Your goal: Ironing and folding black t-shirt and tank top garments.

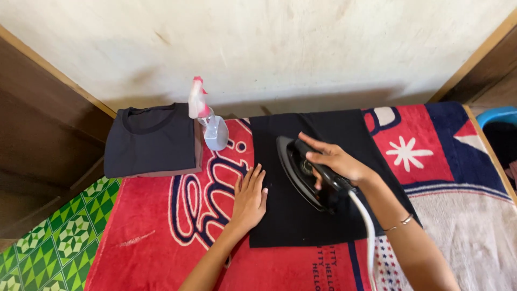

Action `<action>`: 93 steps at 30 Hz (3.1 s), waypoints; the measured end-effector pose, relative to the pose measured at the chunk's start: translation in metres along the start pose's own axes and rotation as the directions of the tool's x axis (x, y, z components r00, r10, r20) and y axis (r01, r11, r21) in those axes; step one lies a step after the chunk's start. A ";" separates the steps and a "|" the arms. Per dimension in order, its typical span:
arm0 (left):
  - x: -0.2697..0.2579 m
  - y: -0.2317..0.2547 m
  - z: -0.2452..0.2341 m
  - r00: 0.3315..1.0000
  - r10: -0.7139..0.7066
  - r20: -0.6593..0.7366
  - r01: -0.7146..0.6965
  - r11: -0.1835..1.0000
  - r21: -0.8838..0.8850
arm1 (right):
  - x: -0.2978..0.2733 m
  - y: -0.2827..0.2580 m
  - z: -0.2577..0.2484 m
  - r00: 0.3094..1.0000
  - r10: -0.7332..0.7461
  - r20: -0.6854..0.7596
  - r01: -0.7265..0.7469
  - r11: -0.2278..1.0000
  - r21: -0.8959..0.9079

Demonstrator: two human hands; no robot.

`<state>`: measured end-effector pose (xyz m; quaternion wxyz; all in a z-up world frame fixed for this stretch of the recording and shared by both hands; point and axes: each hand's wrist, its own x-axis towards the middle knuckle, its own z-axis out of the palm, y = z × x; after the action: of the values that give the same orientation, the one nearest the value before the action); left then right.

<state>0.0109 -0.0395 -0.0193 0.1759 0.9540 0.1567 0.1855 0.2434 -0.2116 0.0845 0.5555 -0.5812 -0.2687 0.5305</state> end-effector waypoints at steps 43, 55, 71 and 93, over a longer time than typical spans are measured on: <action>-0.003 -0.029 0.013 0.919 -0.382 -0.098 0.283 0.811 -0.513 | 0.047 -0.009 -0.136 0.916 -0.187 -0.356 0.228 0.971 0.077; -0.002 -0.023 0.004 0.955 -0.267 -0.130 0.177 0.863 -0.473 | -0.046 0.004 -0.107 0.937 -0.112 -0.330 0.037 0.973 -0.226; 0.037 -0.019 -0.005 0.949 -0.298 -0.102 0.282 0.948 -0.148 | -0.136 0.030 -0.078 0.915 0.117 -0.385 -0.133 0.991 -0.015; 0.166 -0.111 0.071 0.831 -0.480 -0.281 0.307 0.817 -0.488 | -0.046 0.014 -0.072 0.979 0.071 -0.190 -0.079 0.996 -0.033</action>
<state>0.1601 0.1000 -0.0752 0.3784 0.7808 0.3424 0.3606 0.2915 -0.2823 0.0733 0.5461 -0.6497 -0.2035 0.4881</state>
